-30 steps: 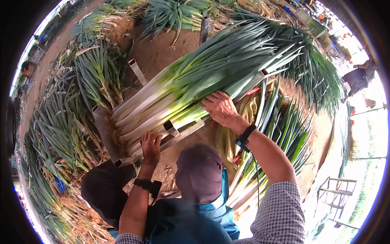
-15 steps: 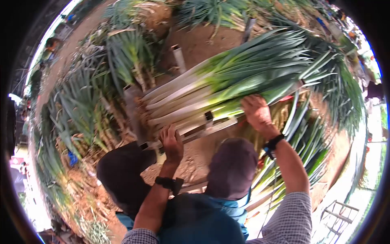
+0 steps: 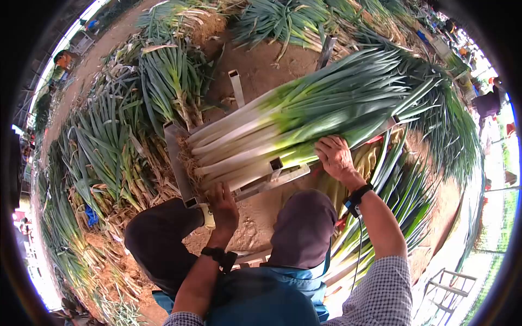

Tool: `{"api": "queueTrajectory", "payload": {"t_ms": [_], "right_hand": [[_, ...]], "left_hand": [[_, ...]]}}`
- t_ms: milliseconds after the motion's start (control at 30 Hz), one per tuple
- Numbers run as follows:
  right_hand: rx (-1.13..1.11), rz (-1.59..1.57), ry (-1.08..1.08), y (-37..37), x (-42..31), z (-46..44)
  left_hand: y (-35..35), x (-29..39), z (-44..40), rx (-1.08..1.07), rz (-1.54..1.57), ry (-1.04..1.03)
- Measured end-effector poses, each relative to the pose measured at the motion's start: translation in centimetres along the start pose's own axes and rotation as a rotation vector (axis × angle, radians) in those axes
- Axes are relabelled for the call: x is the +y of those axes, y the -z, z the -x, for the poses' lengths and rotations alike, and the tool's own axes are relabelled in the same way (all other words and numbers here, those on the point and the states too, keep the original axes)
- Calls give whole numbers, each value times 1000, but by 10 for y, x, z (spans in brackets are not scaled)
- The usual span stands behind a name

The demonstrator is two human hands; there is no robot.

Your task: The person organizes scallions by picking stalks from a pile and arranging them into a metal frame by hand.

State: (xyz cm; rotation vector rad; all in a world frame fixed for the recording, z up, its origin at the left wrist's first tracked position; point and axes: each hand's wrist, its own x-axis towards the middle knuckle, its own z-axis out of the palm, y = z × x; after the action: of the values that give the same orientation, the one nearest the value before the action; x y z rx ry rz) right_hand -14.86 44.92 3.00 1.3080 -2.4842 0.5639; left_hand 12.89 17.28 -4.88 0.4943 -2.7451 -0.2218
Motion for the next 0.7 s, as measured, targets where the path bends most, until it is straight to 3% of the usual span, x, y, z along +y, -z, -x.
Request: {"api": "queueTrajectory", "payload": {"t_ms": [100,233,400,700], "right_hand": [[-114,-27,-4,15,-2,-12],[-27,-63,173,38,-40,-65],[-323,79,238,-20,-39,-89],[-269,-39,284,-4,-30,-69]], "left_hand": [[-7,-1,1,29,19,13],[0,6,1,17,47,44],[-7,-2,3,32,7,9],[-3,0,6,59,151,41]]}}
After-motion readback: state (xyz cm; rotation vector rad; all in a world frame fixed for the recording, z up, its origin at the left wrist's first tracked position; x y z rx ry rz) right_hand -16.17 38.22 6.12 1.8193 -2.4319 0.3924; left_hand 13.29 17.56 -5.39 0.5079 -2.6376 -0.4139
